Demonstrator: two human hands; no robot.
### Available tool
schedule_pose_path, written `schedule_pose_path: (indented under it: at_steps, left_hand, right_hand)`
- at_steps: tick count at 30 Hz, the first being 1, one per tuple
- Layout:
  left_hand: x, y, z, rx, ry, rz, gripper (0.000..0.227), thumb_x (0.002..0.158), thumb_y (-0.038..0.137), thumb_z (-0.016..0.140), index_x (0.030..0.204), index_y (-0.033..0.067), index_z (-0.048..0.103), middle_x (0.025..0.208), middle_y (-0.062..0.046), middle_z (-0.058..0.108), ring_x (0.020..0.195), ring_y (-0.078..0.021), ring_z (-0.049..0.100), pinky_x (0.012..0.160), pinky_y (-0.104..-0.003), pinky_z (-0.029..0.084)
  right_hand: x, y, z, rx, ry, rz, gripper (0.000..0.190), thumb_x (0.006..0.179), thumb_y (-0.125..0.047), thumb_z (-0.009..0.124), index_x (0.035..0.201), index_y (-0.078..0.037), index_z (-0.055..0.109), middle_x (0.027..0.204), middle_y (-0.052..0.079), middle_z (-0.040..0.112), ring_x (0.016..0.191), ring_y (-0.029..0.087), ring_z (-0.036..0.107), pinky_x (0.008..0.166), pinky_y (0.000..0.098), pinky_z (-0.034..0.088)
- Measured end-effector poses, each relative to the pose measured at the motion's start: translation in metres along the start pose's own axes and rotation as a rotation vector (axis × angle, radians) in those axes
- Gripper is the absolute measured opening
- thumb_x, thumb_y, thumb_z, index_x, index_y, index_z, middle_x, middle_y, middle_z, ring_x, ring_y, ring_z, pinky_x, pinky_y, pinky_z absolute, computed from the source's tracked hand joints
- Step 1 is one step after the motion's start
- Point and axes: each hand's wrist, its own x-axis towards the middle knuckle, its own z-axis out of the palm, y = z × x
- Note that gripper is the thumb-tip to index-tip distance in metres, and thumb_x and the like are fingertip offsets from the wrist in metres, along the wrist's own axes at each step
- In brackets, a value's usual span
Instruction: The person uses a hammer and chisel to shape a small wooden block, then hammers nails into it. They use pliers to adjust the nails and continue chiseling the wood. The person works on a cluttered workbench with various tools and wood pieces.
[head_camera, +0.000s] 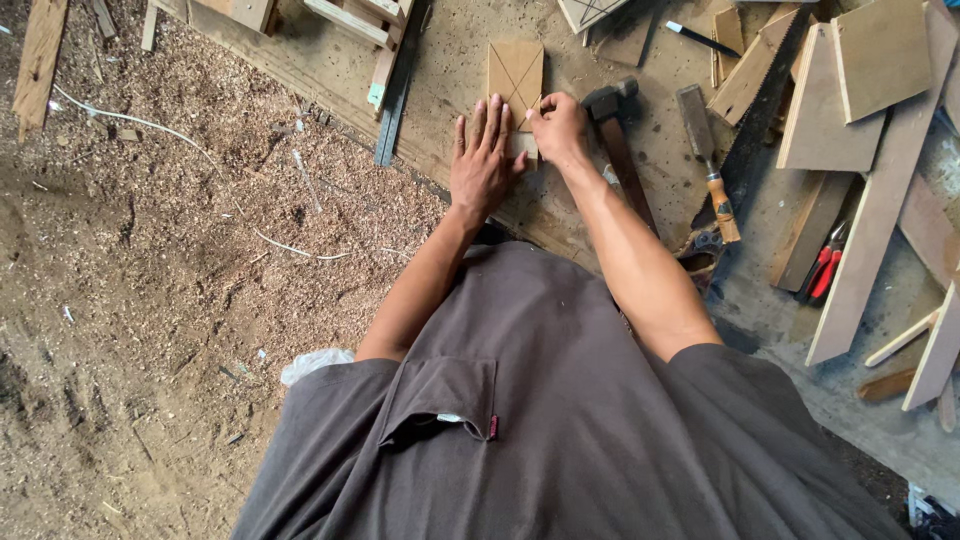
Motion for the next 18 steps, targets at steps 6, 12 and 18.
schedule_pose_path:
  at_steps: [6,12,18]
  left_hand:
    - [0.000,-0.001,0.002,-0.004,0.017,0.012,0.081,0.102,0.052,0.054,0.162,0.0035,0.029,0.170,-0.015,0.024,0.158,-0.0296,0.021,0.128,-0.053,0.013]
    - [-0.001,-0.001,0.009,-0.008,0.059,0.032,0.080,0.103,0.050,0.053,0.162,0.0017,0.029,0.170,-0.015,0.024,0.158,-0.0316,0.021,0.128,-0.053,0.013]
    - [0.003,0.006,-0.005,0.017,0.045,0.046,0.081,0.103,0.049,0.056,0.162,0.0007,0.029,0.169,-0.017,0.026,0.158,-0.0325,0.022,0.128,-0.055,0.010]
  right_hand:
    - [0.013,0.023,0.005,-0.012,0.003,-0.134,0.029,0.087,-0.018,0.083,0.103,-0.001,0.066,0.082,0.013,0.076,0.074,0.020,0.074,0.068,0.0351,0.058]
    - [0.001,0.007,-0.001,-0.011,0.039,-0.193,0.029,0.088,-0.019,0.082,0.103,-0.001,0.065,0.083,0.014,0.075,0.075,0.023,0.075,0.069,0.0373,0.058]
    - [-0.046,-0.007,-0.073,0.103,0.225,-0.254,0.024,0.095,-0.020,0.075,0.110,-0.003,0.065,0.076,0.012,0.072,0.069,0.025,0.071,0.063,0.0379,0.054]
